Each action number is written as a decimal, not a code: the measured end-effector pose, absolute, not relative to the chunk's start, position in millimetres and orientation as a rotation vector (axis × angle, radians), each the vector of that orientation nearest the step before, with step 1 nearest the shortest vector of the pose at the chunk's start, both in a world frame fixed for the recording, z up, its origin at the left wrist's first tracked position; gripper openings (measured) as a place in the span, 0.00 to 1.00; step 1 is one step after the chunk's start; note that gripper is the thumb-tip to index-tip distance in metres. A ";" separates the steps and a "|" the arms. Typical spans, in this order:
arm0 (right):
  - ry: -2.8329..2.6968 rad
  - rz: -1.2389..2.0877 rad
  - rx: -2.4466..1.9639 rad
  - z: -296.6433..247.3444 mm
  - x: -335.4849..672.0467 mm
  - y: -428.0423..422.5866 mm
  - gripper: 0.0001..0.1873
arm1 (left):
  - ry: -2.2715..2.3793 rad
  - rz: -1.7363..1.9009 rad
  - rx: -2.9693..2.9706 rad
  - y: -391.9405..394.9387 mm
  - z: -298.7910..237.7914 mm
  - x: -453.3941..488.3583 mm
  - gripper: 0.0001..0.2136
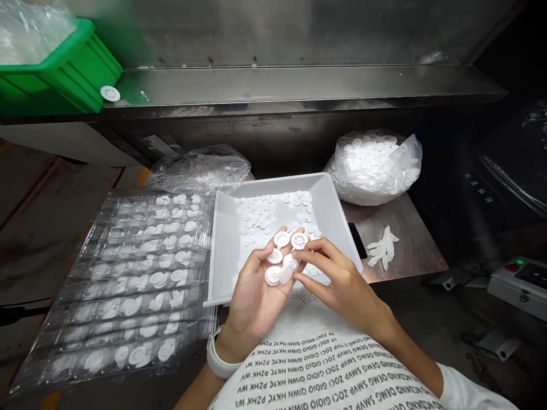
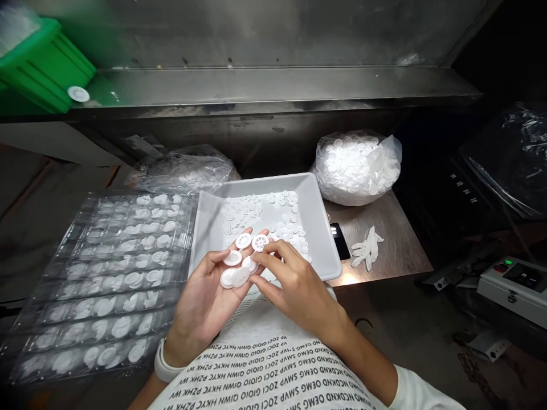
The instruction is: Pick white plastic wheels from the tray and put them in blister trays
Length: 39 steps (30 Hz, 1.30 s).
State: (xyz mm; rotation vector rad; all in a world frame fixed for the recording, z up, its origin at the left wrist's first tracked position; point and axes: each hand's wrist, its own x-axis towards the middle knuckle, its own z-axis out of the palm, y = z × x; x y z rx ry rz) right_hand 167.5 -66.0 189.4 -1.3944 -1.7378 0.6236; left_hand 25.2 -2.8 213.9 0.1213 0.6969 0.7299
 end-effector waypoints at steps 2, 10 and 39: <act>-1.730 0.642 -1.415 191.5 167.3 -65.6 0.14 | 0.695 0.725 0.115 -2.6 212.9 26.1 0.22; -1.681 0.686 -1.418 196.4 164.9 -64.0 0.12 | 0.666 0.727 0.077 -2.9 205.3 26.2 0.21; -1.688 0.191 -1.319 168.8 169.4 -72.6 0.18 | 0.629 0.743 0.104 -3.9 217.2 28.5 0.31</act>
